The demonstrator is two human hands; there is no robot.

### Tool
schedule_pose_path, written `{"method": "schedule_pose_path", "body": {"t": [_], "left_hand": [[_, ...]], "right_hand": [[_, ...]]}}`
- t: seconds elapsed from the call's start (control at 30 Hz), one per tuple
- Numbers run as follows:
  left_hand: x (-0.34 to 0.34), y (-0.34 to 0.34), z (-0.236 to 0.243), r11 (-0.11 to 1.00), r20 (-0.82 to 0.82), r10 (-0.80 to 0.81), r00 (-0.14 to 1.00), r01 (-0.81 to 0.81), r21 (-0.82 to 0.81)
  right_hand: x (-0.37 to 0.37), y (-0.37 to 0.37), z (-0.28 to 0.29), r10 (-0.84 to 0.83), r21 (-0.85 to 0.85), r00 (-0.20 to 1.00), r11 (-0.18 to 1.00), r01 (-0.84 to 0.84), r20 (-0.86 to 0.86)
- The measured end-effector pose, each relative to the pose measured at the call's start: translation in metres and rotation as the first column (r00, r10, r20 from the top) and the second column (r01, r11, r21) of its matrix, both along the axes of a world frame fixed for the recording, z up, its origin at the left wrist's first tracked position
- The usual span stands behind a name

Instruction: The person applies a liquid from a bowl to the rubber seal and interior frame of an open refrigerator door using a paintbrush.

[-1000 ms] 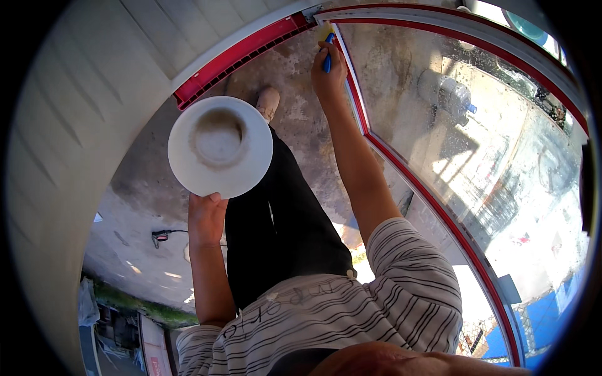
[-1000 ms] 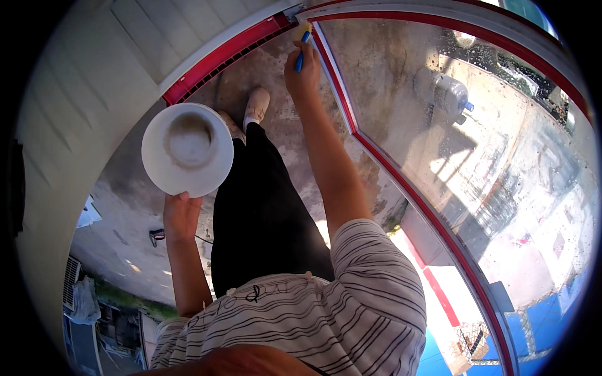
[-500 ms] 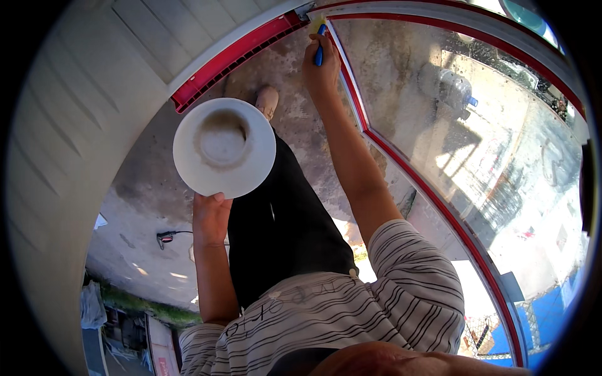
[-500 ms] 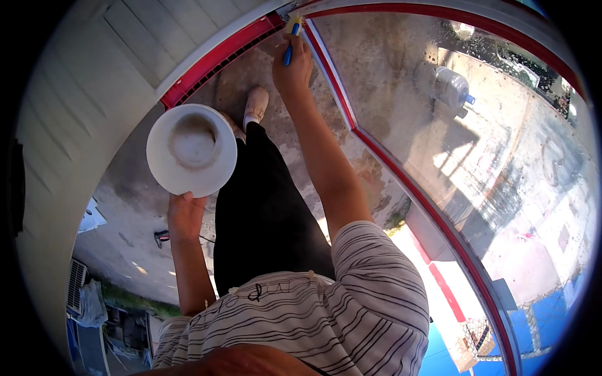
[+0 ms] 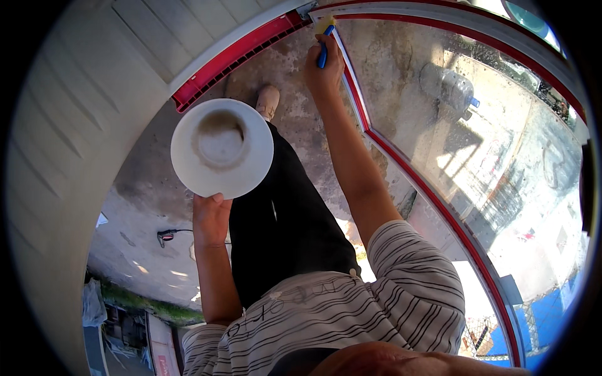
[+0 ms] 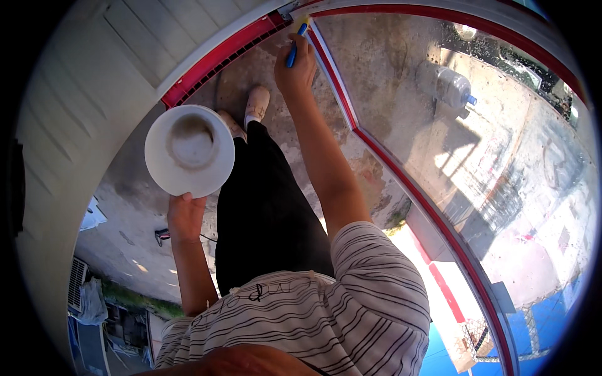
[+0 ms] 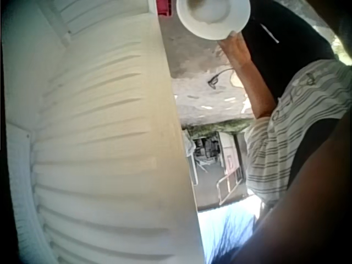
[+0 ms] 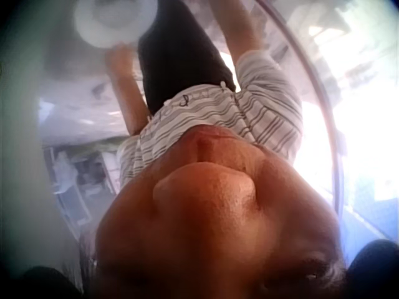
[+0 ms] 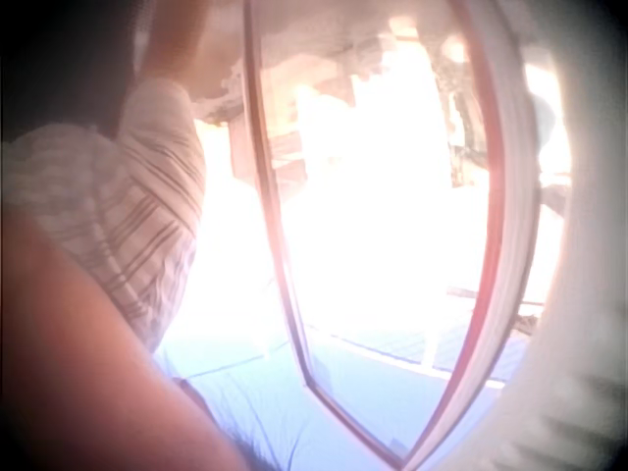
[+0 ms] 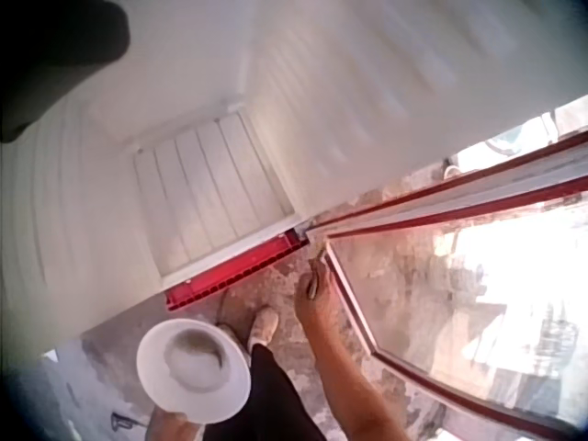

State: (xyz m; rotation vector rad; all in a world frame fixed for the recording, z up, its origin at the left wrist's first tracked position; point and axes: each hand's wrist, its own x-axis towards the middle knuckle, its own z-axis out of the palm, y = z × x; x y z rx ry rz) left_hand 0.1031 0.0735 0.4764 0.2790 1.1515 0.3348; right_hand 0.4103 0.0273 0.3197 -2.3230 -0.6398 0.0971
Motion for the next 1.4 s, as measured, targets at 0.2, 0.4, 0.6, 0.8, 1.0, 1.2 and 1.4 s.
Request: {"method": "schedule_pose_path", "body": {"t": [0.2, 0.4, 0.6, 0.8, 1.0, 1.2, 1.4], "left_hand": [[0.002, 0.002, -0.001, 1.0, 0.015, -0.013, 1.0, 0.013, 0.008], [0.0, 0.001, -0.002, 1.0, 0.011, -0.016, 1.0, 0.016, 0.0], [-0.004, 0.001, -0.005, 0.998, 0.028, -0.055, 0.998, 0.054, 0.034], [-0.006, -0.004, -0.003, 0.999, 0.033, -0.025, 0.999, 0.023, 0.043], [0.0, 0.0, 0.0, 1.0, 0.008, -0.027, 1.0, 0.027, 0.016], [0.0, -0.002, -0.001, 1.0, -0.008, 0.008, 1.0, -0.008, 0.001], [-0.001, 0.002, -0.004, 1.0, 0.018, -0.008, 1.0, 0.008, 0.002]], "right_hand": [[0.018, 0.002, -0.018, -0.01, 0.108, 0.993, 0.994, -0.003, 0.12], [0.004, 0.006, -0.014, -0.027, 0.086, 0.996, 0.996, 0.02, 0.082], [0.024, 0.012, -0.058, 0.031, 0.033, 0.991, 0.999, -0.036, 0.127], [0.001, 0.008, -0.019, 0.016, 0.039, 0.998, 0.999, -0.019, 0.054], [0.021, 0.011, -0.046, -0.017, 0.036, 0.999, 0.999, 0.015, 0.039], [0.004, 0.006, -0.028, 0.017, 0.011, 0.993, 1.0, -0.018, 0.119], [0.023, 0.003, -0.082, 0.051, -0.153, 0.99, 0.988, -0.031, 0.128]]}}
